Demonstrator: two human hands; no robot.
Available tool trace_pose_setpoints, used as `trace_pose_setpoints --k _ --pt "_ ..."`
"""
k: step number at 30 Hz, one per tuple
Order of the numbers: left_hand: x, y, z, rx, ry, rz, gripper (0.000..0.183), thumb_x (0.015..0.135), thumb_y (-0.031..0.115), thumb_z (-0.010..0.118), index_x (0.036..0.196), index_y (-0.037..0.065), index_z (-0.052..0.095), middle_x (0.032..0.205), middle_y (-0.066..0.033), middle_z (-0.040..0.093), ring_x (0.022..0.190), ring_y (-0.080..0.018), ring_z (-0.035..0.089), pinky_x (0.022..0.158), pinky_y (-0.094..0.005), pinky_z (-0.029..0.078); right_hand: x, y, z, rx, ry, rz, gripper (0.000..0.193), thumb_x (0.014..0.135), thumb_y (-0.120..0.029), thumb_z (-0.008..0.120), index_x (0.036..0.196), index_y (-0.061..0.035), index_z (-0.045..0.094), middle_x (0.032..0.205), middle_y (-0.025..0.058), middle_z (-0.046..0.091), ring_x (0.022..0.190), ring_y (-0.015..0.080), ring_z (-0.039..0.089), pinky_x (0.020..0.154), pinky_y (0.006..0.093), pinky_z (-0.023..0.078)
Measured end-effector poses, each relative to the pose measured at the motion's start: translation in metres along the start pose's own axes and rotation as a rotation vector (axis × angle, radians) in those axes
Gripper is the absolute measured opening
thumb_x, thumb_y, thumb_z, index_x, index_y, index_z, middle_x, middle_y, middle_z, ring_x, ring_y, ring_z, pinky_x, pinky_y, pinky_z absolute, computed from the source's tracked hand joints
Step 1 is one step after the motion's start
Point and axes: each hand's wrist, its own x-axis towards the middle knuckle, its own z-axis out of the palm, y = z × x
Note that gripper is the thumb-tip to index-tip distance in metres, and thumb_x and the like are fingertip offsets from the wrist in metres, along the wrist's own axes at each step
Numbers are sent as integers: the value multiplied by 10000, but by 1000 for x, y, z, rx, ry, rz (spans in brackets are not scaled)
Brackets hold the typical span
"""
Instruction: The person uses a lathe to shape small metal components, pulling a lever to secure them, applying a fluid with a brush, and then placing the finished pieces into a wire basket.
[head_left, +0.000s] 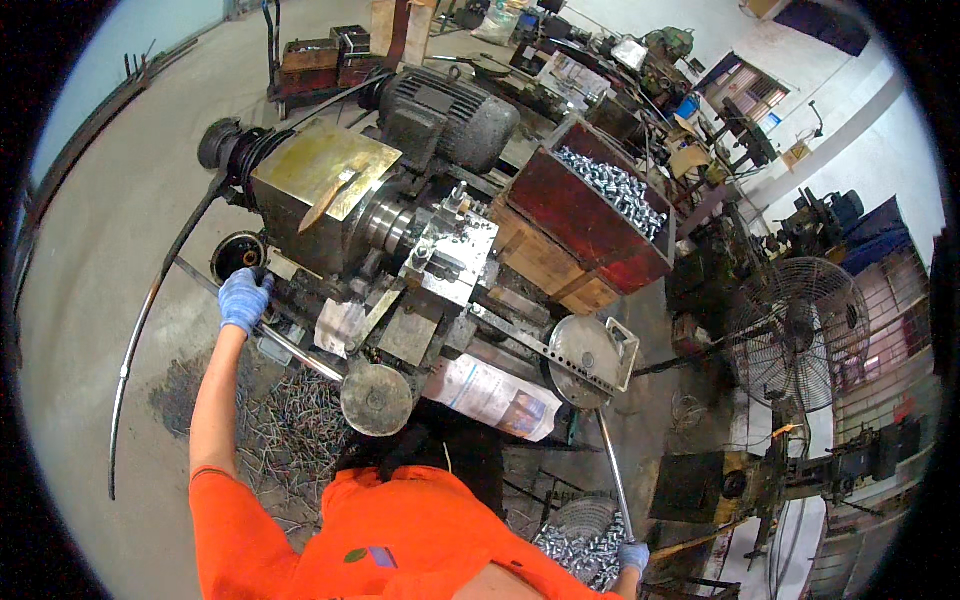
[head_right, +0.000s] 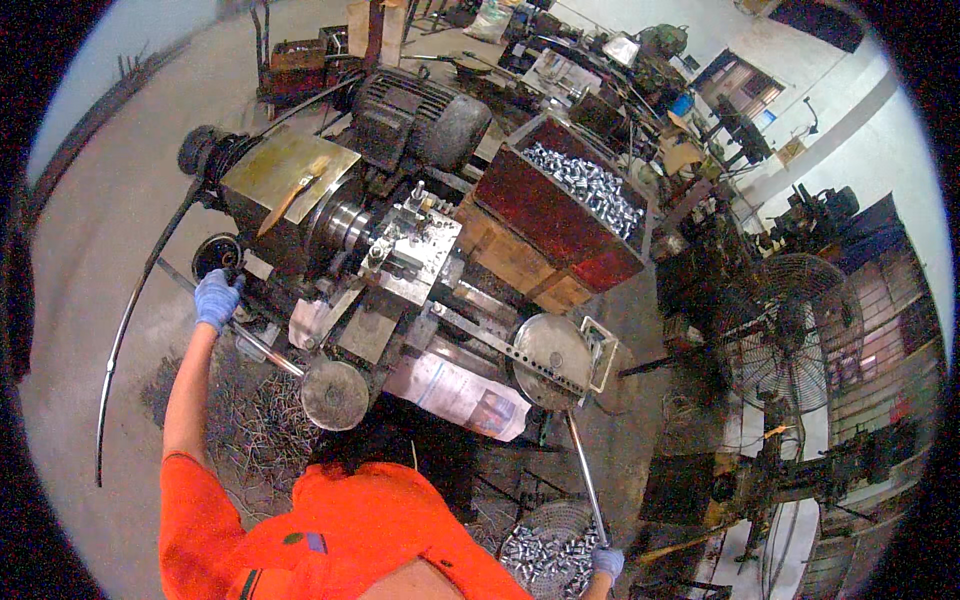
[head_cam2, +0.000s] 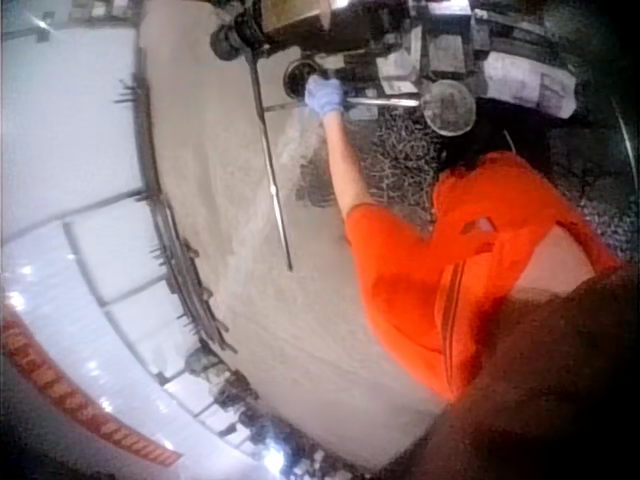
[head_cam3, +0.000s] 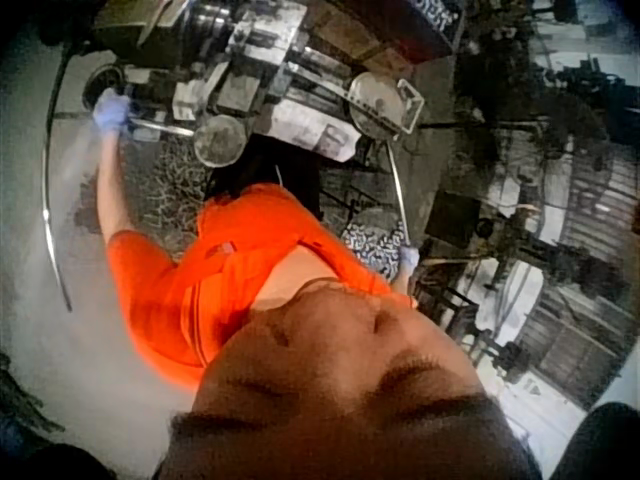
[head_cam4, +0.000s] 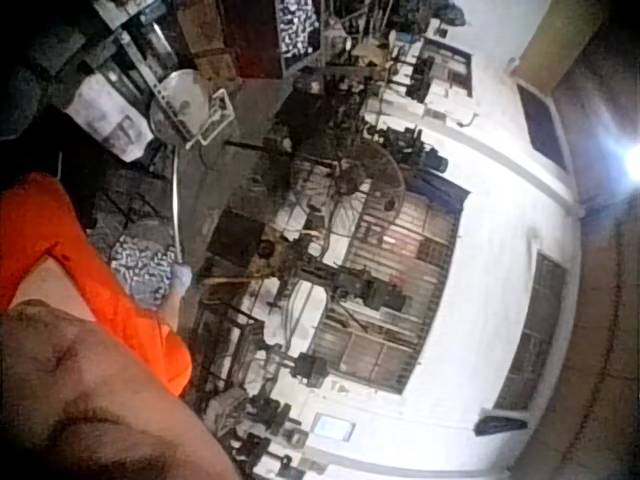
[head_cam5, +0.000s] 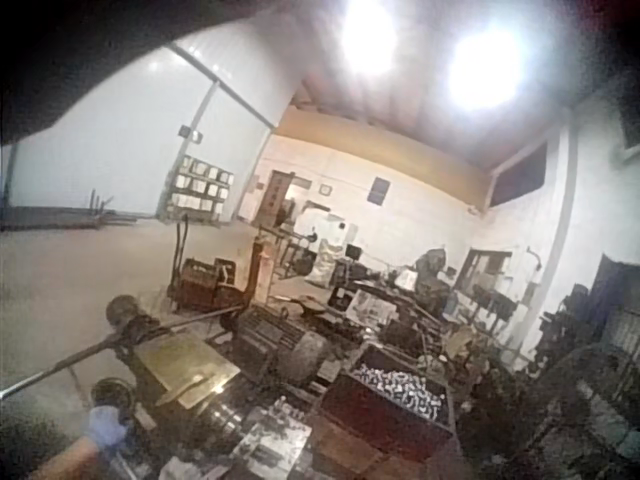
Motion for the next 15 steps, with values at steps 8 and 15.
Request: trace_pose_setpoints --k 8,15 --pt "3 0 -1 -6 -3 25 344 776 404 629 884 81 678 876 -174 646 841 -340 614 748 -430 478 -15 -6 -5 103 60 -36 343 697 -314 647 748 25 643 791 235 636 771 396 625 674 454 502" --pt "5 -10 4 33 5 40 365 778 422 625 910 87 689 882 -170 651 837 -336 620 750 -430 478 -31 -17 -23 189 39 10 348 710 -312 645 794 25 654 797 244 628 795 396 622 693 451 498"
